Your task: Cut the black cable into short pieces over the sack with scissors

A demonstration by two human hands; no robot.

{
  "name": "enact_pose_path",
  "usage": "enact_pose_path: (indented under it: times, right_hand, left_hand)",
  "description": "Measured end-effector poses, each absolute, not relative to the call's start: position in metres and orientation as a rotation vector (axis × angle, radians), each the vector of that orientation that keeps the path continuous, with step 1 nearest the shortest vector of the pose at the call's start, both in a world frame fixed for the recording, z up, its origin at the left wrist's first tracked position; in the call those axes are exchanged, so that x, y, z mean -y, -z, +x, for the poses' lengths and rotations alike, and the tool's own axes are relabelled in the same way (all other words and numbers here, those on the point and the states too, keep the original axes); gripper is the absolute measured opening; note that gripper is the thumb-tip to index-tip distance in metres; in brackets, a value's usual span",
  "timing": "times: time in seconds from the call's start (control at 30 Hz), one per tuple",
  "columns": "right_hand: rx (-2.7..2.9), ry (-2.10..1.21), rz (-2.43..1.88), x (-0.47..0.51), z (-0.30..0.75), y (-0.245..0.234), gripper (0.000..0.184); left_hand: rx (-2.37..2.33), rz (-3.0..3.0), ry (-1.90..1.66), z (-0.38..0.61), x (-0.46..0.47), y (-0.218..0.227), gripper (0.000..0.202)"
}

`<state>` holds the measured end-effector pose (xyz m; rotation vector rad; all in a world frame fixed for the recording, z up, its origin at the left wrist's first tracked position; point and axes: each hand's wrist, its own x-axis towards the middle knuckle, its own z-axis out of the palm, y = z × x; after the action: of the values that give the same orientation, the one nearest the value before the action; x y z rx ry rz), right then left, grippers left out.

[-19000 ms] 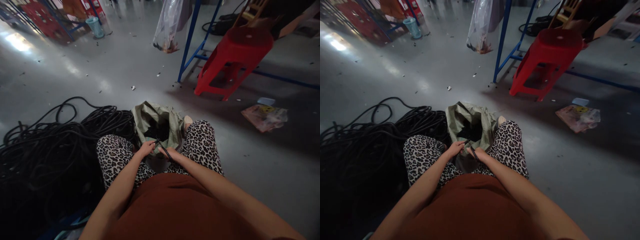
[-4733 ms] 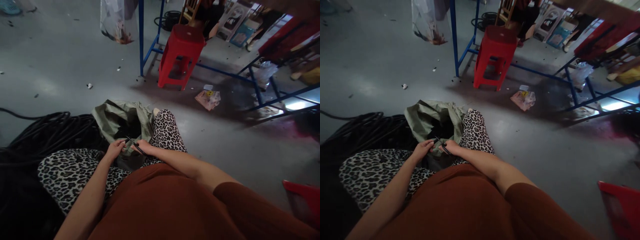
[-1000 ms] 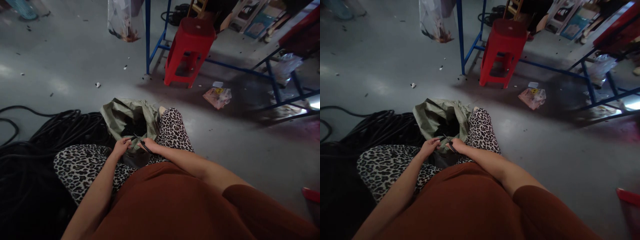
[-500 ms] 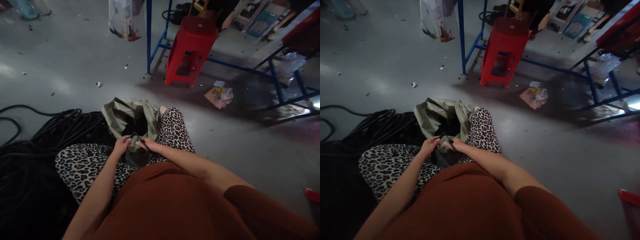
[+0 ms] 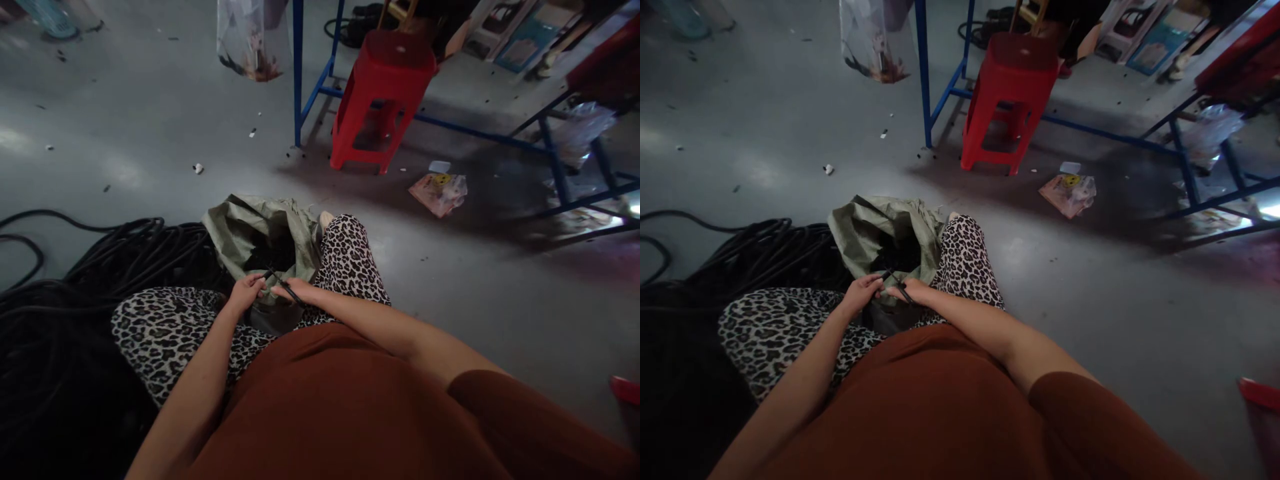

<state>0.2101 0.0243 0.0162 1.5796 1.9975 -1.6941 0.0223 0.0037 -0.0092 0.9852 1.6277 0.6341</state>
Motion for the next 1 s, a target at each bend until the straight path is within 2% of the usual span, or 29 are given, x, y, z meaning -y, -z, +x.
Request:
enact_pose_path:
  times: [0.57, 1.0]
  right_hand:
    - [-1.984, 1.795, 1.453, -0.023, 0.209, -0.008, 0.060]
    - [-2.091, 1.568, 1.663, -0.023, 0.208, -0.013, 0.045]
  left_hand:
    - [-1.617, 1.084, -0.514, 0.026, -0.003, -0.002, 0.035]
    - [-1.627, 1.071, -0.535, 0.024, -0.004, 0.003, 0.043]
